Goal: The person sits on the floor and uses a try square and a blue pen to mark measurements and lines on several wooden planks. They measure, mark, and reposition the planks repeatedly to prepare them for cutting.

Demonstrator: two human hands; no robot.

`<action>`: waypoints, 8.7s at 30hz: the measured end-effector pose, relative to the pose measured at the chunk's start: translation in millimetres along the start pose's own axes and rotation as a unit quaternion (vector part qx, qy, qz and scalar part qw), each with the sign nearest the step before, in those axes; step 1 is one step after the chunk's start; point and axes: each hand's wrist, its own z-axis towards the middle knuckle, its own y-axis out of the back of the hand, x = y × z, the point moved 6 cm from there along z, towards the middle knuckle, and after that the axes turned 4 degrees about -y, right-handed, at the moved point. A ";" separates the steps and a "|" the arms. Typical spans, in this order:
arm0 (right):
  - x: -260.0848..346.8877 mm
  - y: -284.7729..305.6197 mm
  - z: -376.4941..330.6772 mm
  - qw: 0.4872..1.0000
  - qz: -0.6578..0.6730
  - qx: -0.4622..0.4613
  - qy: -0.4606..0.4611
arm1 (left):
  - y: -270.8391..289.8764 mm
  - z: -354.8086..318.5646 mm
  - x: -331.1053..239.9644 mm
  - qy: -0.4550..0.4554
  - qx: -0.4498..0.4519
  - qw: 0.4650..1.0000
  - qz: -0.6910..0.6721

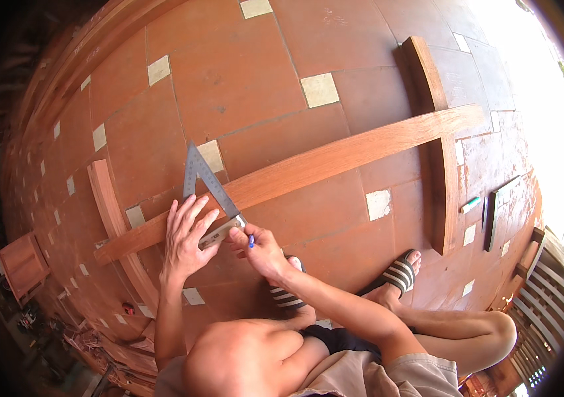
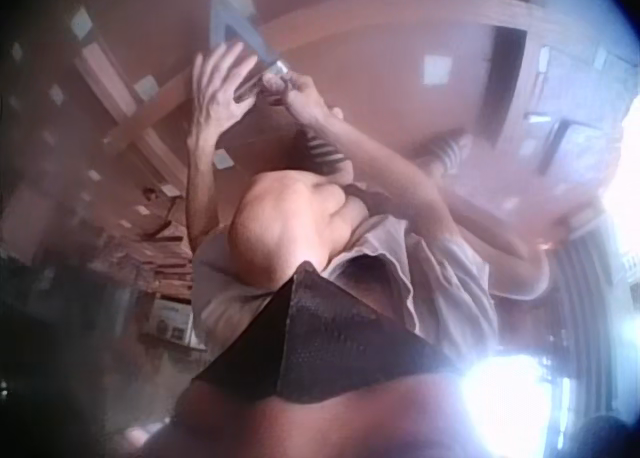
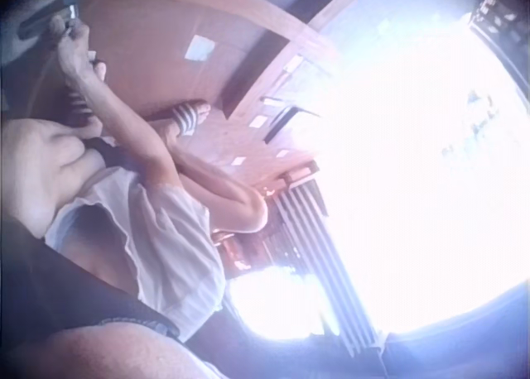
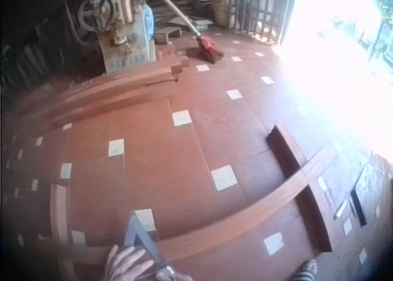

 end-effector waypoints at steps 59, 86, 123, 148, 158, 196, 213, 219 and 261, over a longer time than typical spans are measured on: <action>151.1 45.4 -50.2 0.882 -0.352 -0.205 0.238 | -14.0 28.9 -27.9 0.007 -0.110 0.989 -0.097; 156.8 55.4 -32.5 0.883 -0.292 -0.231 0.284 | -24.7 62.9 -51.6 -0.011 -0.129 0.987 -0.097; 421.2 510.0 -98.9 0.702 -0.493 -0.494 0.142 | 177.2 67.5 -147.6 0.097 -0.046 0.994 0.017; 327.0 567.4 -187.3 0.613 -0.455 -0.613 0.203 | -101.3 165.4 -252.2 -0.036 -0.140 0.984 -0.106; 279.9 373.5 -199.0 0.736 -0.405 -0.361 0.404 | -103.6 181.2 -248.4 -0.040 -0.110 0.986 -0.116; 220.9 313.5 -165.1 0.886 -0.324 -0.175 0.282 | -105.8 182.0 -248.2 -0.039 -0.072 0.989 -0.122; 222.5 323.1 -149.5 0.881 -0.251 -0.220 0.337 | -112.0 202.9 -266.2 -0.045 -0.082 0.988 -0.122; 223.2 323.1 -148.6 0.879 -0.257 -0.220 0.336 | -110.7 204.1 -266.4 -0.040 -0.076 0.988 -0.125; 256.2 114.0 -160.1 0.764 -0.532 0.124 0.343 | 148.2 -169.6 -66.0 0.256 -0.102 0.952 0.132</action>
